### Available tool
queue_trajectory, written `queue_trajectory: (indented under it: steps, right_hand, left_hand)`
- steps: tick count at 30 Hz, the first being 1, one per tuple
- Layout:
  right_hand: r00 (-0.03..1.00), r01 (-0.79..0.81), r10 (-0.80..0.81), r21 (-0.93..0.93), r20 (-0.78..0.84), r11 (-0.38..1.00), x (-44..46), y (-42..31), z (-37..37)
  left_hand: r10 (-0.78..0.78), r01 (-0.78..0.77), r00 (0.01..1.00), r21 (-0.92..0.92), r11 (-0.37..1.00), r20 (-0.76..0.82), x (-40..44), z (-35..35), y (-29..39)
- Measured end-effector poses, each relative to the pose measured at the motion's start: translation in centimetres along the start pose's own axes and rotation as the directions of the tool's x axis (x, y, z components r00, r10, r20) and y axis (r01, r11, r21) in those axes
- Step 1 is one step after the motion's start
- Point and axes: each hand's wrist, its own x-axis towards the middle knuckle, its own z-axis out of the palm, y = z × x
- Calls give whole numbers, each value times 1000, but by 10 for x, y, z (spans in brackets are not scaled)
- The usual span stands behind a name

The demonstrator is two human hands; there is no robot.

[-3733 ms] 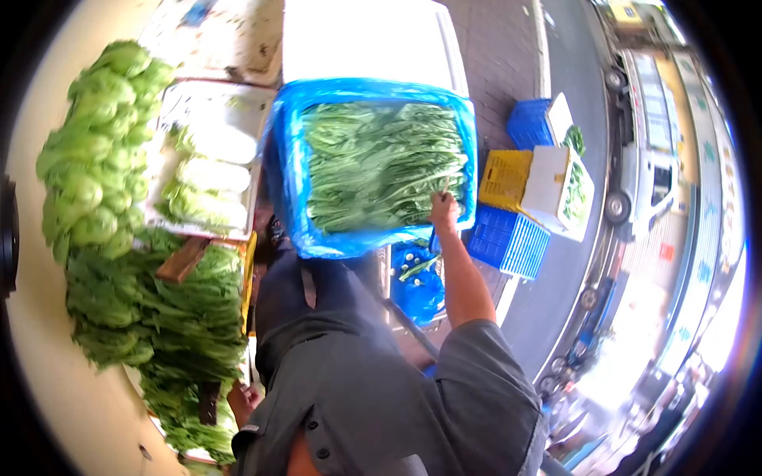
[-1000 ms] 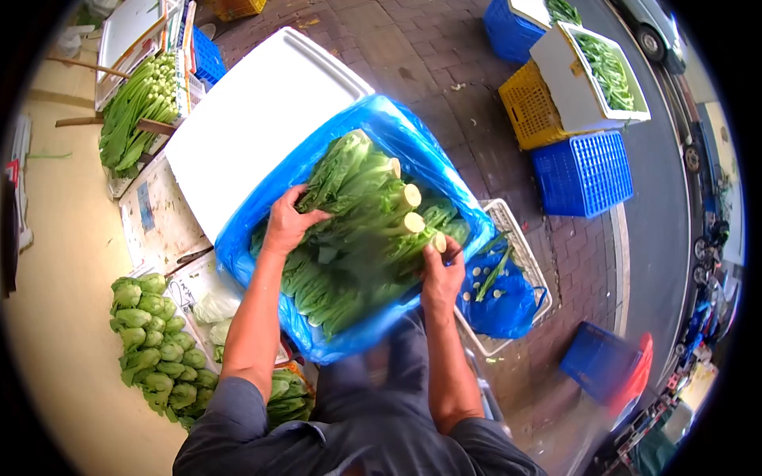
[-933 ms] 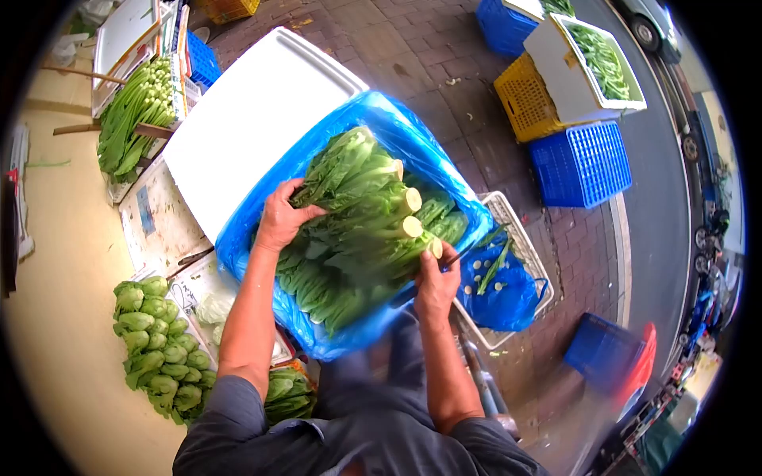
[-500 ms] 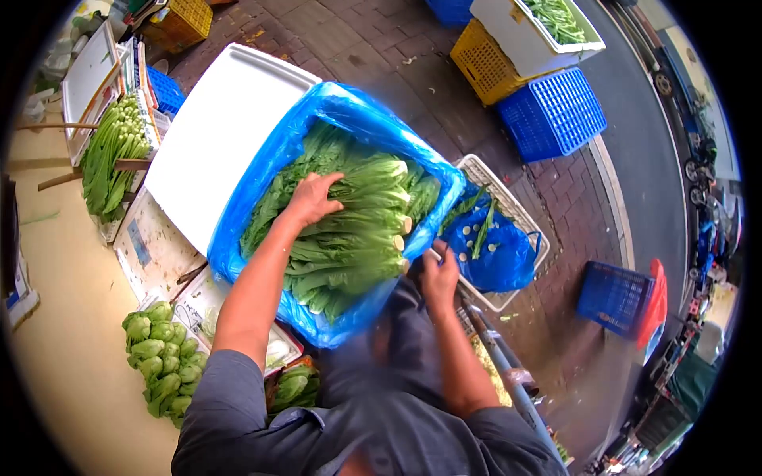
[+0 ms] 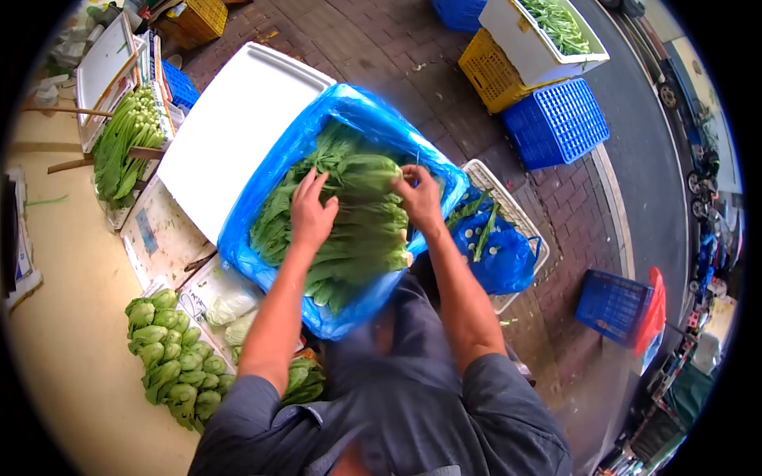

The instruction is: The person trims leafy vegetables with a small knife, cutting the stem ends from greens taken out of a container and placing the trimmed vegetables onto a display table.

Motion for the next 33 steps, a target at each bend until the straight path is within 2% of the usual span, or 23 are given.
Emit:
queue_trajectory:
  steps: [1,2,3,4,5,6,8,12,13,15,16,17,18,25,28,31,33]
  right_hand:
    - [997,75,-75,-24,-25,997,-15,-6,7]
    - [986,157,-158,-26,-52,987,-28,-8,13]
    - [987,149,-147,21,-67,989,-47,-22,18]
    - [974,212,-213,-28,-72,977,-63,-28,18]
    - [957,274,-280,-77,-79,959,-77,-33,18]
    - [948,301,-305,-62,-91,952,-94,-42,18]
    - [946,315,-317,-45,-60,948,-121,-49,9]
    - [953,295,-301,-105,-42,950,-154,-55,-17]
    - [954,290,-297,-120,-46,950,-159,-60,-25]
    - [887,446,-462,-221,-22,867,-172,-71,-40]
    - [900,424,-435,-219,-2,879,-182,-73,-48]
    - [913,403,-409,-217,19,889,-191,-77,-53]
    - [920,388,-383,-319,79,865,-198,-83,-56]
    - [865,491,-497,-318,69,811,-212,-107,-50]
    - [880,466,-467,-327,81,822,-219,-105,-55]
    - [886,457,-457,-310,77,833,-223,-106,-57]
    - [889,452,-452,-287,68,845,-226,-104,-58]
  left_hand:
    - [-89,79,989,-90,993,-119,-12,-7,12]
    - [-287,262,957,-282,923,-50,-25,-13,24]
    - [-434,408,899,-467,785,57,-43,-2,20]
    - [-514,541,808,-708,454,287,-55,-1,26]
    - [-477,615,704,-788,39,526,-64,2,31]
    - [-330,559,736,-806,-197,591,-66,0,46]
    - [-13,444,811,-630,-637,585,-62,-7,85]
    - [-78,395,834,-690,-606,546,-50,-5,127]
    - [-93,386,811,-649,-655,577,-48,-3,133]
    - [-118,363,757,-565,-741,643,-44,-2,142]
    - [-154,344,744,-570,-746,650,-43,-2,147]
    - [-136,378,749,-586,-717,648,-43,-3,152]
    - [-117,411,754,-602,-685,647,-43,-4,157]
    - [70,595,704,-532,-603,707,-64,-11,184]
    - [71,576,695,-495,-651,716,-72,-15,195]
    - [66,597,661,-471,-650,747,-75,-12,197]
    - [66,602,672,-492,-629,737,-78,-8,193]
